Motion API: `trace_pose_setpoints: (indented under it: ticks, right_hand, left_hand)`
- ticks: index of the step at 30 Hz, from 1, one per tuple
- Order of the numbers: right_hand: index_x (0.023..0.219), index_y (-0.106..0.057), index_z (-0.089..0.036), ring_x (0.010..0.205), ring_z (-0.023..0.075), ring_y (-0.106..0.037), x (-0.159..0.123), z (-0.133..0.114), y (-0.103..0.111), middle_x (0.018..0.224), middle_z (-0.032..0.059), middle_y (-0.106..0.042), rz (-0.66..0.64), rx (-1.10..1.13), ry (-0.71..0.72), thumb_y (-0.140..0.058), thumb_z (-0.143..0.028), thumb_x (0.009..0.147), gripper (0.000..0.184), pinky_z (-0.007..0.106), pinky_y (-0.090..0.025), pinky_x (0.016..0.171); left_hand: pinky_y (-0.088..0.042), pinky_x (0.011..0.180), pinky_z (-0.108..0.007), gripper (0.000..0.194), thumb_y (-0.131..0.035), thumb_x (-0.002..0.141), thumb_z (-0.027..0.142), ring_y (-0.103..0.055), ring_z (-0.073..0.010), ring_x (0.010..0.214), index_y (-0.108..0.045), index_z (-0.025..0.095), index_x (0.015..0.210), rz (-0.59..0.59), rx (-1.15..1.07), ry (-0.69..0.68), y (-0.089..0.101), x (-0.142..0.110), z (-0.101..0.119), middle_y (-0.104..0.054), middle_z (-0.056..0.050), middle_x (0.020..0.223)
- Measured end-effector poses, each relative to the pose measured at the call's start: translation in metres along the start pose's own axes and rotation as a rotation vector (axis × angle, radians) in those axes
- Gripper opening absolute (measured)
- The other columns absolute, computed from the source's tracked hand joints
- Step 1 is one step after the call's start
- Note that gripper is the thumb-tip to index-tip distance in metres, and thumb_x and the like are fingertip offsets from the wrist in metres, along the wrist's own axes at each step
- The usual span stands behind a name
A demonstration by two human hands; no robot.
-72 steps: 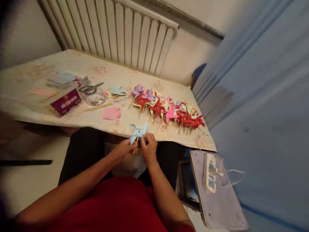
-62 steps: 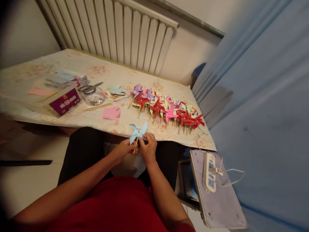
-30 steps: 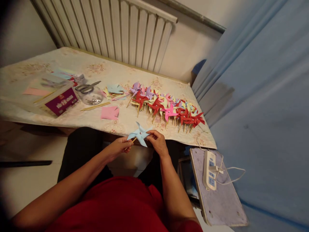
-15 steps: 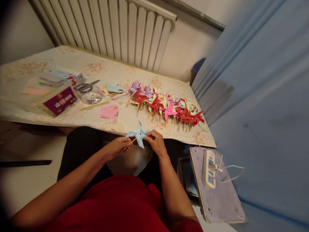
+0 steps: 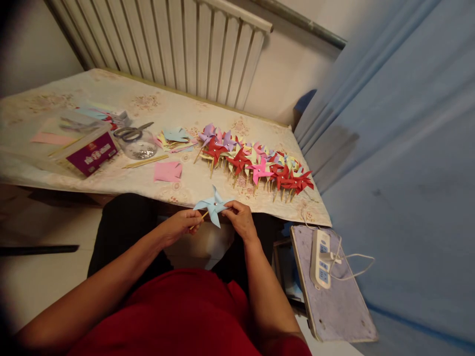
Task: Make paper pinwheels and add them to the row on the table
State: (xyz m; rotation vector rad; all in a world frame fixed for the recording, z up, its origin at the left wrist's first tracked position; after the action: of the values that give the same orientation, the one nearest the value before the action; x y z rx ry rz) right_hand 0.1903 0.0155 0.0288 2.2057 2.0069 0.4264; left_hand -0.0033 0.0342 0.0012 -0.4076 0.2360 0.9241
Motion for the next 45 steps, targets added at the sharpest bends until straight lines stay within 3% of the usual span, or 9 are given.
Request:
trace_pose_setpoints:
  ticks: [7,17,22,25,28,30,34,39,45]
  right_hand:
    - [0.074,-0.065,-0.02,0.063,0.0182,-0.062,0.0,-0.001,-0.006,0.067,0.0005,-0.067,0.057,-0.019,0.015,-0.064,-0.029,0.073,0.009,0.029,-0.05,0.062]
    - [0.105,-0.065,-0.021,0.068,0.0162,-0.059,0.002,-0.005,0.011,0.078,0.0008,-0.065,0.078,0.059,0.068,-0.066,-0.027,0.071,0.035,0.029,-0.049,0.065]
    - [0.1,-0.067,-0.021,0.07,0.0165,-0.06,0.004,-0.008,0.015,0.081,0.0018,-0.067,0.094,-0.01,0.073,-0.064,-0.026,0.071,0.03,0.03,-0.05,0.067]
    - [0.096,-0.069,-0.021,0.084,0.0188,-0.062,0.003,-0.011,0.014,0.103,0.0057,-0.067,0.103,-0.06,0.122,-0.064,-0.025,0.071,0.025,0.031,-0.05,0.074]
    - [0.095,-0.069,-0.022,0.108,0.0231,-0.057,0.0,-0.017,0.012,0.132,0.0084,-0.055,0.108,-0.129,0.203,-0.066,-0.022,0.071,0.024,0.037,-0.047,0.087]
    - [0.095,-0.068,-0.023,0.118,0.0245,-0.051,-0.001,-0.022,0.012,0.138,0.0081,-0.049,0.098,-0.194,0.257,-0.068,-0.021,0.071,0.025,0.041,-0.041,0.097]
    - [0.087,-0.069,-0.024,0.122,0.0254,-0.048,-0.002,-0.028,0.008,0.131,0.0068,-0.056,0.06,-0.315,0.339,-0.07,-0.019,0.072,0.016,0.047,-0.034,0.103]
    - [0.078,-0.068,-0.024,0.112,0.0233,-0.054,-0.002,-0.028,0.004,0.113,0.0059,-0.066,0.074,-0.296,0.381,-0.068,-0.022,0.077,0.002,0.045,-0.038,0.099]
    - [0.075,-0.068,-0.023,0.105,0.0227,-0.058,-0.004,-0.027,-0.001,0.104,0.0053,-0.068,0.084,-0.246,0.35,-0.067,-0.024,0.078,0.003,0.044,-0.041,0.097]
  left_hand:
    - [-0.03,0.055,-0.025,0.017,-0.062,0.069,0.031,-0.043,-0.009,0.051,-0.054,0.016,0.068,0.013,0.019,-0.012,-0.001,0.0,0.003,-0.052,0.002,0.055]
    - [-0.031,0.056,-0.024,0.022,-0.064,0.068,0.035,-0.045,-0.0095,0.054,-0.055,0.015,0.071,0.028,0.012,-0.006,0.006,0.001,-0.001,-0.052,0.002,0.058]
    - [-0.03,0.056,-0.024,0.024,-0.065,0.068,0.036,-0.045,-0.0094,0.053,-0.054,0.015,0.071,0.024,0.017,0.0,0.004,0.002,-0.001,-0.051,0.003,0.057]
    - [-0.03,0.056,-0.024,0.024,-0.066,0.067,0.036,-0.045,-0.0093,0.053,-0.054,0.016,0.07,0.018,0.013,0.002,0.004,0.001,0.0,-0.051,0.003,0.058]
    - [-0.03,0.056,-0.024,0.022,-0.065,0.068,0.035,-0.045,-0.0093,0.053,-0.054,0.016,0.07,0.022,0.015,0.002,0.004,0.0,0.0,-0.052,0.002,0.057]
    - [-0.03,0.055,-0.024,0.021,-0.064,0.069,0.034,-0.045,-0.0094,0.053,-0.055,0.016,0.071,0.022,0.019,0.005,0.004,0.0,0.0,-0.052,0.002,0.057]
    - [-0.03,0.056,-0.024,0.02,-0.063,0.07,0.033,-0.045,-0.0093,0.054,-0.055,0.015,0.072,0.01,0.02,-0.004,0.004,0.0,-0.002,-0.053,0.002,0.058]
    - [-0.03,0.055,-0.025,0.021,-0.064,0.07,0.035,-0.044,-0.0092,0.052,-0.054,0.015,0.071,0.004,0.028,-0.012,0.002,0.0,-0.001,-0.052,0.003,0.057]
    - [-0.03,0.054,-0.024,0.02,-0.062,0.07,0.034,-0.044,-0.009,0.052,-0.053,0.016,0.071,0.036,0.051,-0.014,0.003,0.0,-0.003,-0.052,0.003,0.056]
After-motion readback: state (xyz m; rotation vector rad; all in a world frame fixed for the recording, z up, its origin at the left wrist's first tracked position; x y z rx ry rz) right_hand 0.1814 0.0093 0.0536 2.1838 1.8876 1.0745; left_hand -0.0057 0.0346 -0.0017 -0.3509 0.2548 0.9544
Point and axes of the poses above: each hand's wrist, its own x-axis towards the middle knuckle, its own y-axis out of the back of the hand, z = x × y, the point moved 4 cm from there along x, towards the middle knuckle
